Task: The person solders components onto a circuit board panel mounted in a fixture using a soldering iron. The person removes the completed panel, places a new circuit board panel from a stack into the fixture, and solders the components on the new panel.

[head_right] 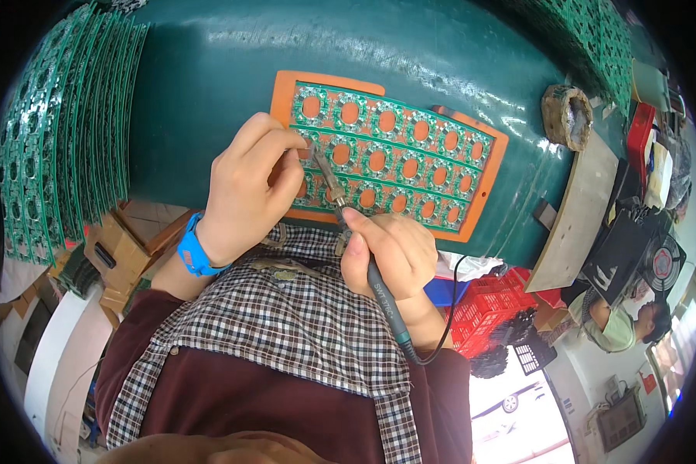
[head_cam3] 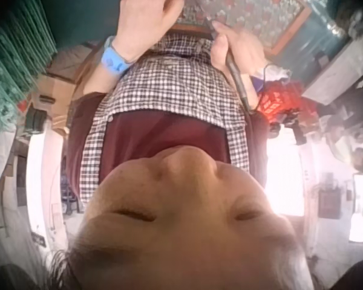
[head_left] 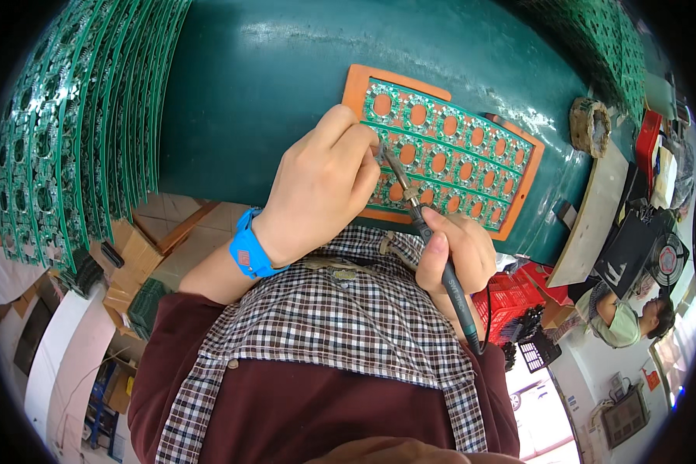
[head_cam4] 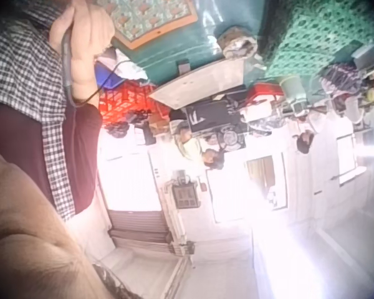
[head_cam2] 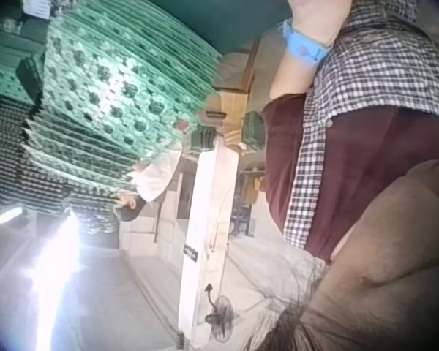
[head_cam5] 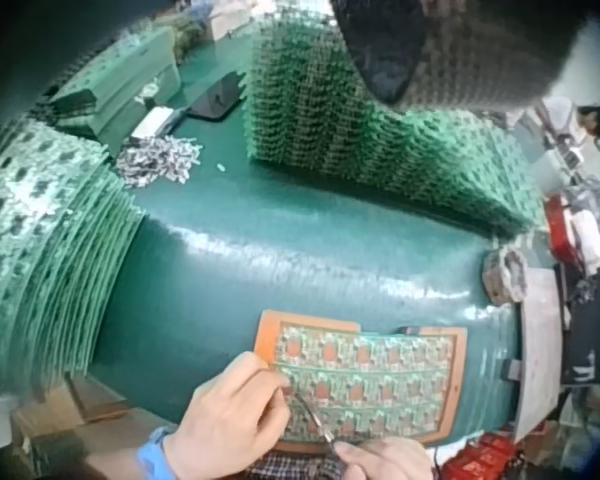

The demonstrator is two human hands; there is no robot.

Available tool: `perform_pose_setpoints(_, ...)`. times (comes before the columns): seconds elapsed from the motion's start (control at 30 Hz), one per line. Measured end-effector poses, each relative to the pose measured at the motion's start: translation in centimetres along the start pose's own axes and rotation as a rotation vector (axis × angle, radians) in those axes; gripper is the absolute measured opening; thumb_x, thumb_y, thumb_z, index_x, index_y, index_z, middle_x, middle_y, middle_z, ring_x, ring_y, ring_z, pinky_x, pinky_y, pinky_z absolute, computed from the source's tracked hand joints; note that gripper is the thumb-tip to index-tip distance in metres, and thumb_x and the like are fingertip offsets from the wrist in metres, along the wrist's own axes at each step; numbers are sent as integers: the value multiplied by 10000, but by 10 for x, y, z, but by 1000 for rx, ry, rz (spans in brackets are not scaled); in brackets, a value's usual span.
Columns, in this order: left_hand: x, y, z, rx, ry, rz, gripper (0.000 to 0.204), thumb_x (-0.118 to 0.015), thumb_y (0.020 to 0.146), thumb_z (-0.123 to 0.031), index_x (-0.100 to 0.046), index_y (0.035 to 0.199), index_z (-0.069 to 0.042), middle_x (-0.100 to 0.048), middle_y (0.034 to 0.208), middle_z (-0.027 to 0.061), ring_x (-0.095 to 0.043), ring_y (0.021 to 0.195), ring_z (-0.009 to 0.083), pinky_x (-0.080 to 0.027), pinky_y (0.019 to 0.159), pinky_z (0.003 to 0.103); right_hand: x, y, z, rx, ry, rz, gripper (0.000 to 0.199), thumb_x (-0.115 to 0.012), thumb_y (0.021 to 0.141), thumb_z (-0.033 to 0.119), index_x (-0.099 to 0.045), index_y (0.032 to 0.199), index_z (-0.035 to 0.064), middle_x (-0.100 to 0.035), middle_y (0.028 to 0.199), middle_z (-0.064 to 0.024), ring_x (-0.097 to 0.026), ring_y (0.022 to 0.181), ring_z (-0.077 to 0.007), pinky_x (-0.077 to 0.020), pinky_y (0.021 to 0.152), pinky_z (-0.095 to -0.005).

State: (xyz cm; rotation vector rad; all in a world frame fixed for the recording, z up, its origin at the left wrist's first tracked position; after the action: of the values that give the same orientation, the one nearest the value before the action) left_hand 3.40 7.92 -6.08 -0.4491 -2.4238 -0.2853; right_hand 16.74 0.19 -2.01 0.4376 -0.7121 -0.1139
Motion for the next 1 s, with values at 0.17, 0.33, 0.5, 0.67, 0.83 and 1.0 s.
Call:
perform_pose_setpoints(0.17, 10, -4, -1, 17, 3, -7, 142, -591, 775, 68, -587, 897, -5, -552, 816, 80, -588, 602, 189, -466, 522, 291, 6, -10, -2, -19, 17, -41, 147, -564, 772, 57, -659, 842, -32, -581, 610, -76, -562, 488, -191, -426, 444, -286)
perform_pose_setpoints(0.33, 3, -24, 1, 35, -53, 3, 126, -604, 768, 49, -569, 872, -12, -533, 816, 86, -589, 615, 217, -477, 530, 314, 5, -27, 2, 32, 78, -62, 145, -557, 770, 65, -649, 817, -36, -585, 614, -85, -563, 485, -197, -427, 439, -294)
perform_pose_setpoints(0.5, -5, -26, 0, -37, -35, -25, 122, -619, 753, 23, -555, 846, -23, -509, 814, 90, -575, 608, 245, -478, 531, 339, -1, -30, 0, 14, 71, -74, 142, -559, 762, 63, -646, 815, -35, -582, 610, -84, -553, 479, -194, -423, 436, -294)
perform_pose_setpoints(0.67, 3, -24, 4, 41, -3, 32, 118, -603, 780, 52, -584, 884, -1, -550, 808, 87, -587, 628, 196, -471, 543, 295, 4, -35, 3, 18, 31, -59, 146, -566, 759, 67, -654, 823, -31, -584, 609, -78, -560, 488, -187, -437, 451, -289)
perform_pose_setpoints(0.83, 5, -33, 10, 72, 27, -29, 125, -609, 778, 49, -579, 885, -9, -548, 798, 89, -582, 641, 205, -466, 545, 303, -4, -33, 4, 39, 53, -81, 153, -577, 767, 76, -663, 848, -22, -583, 609, -71, -564, 492, -186, -443, 456, -281)
perform_pose_setpoints(1.0, 3, -34, 6, 24, 20, -43, 136, -614, 777, 50, -575, 892, -12, -548, 805, 95, -584, 656, 228, -469, 556, 313, -11, -36, 1, 21, 47, -57, 157, -585, 777, 84, -670, 867, -12, -586, 616, -69, -570, 497, -182, -442, 453, -272)
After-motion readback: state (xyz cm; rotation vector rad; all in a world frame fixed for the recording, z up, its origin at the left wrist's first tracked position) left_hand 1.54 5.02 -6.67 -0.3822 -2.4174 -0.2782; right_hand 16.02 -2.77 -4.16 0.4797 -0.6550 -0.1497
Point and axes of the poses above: each hand's wrist, its own y-axis towards the middle knuckle, its own x-axis out of the back of the hand, z = x × y, the point moved 9 cm from there along y, towards the middle knuckle
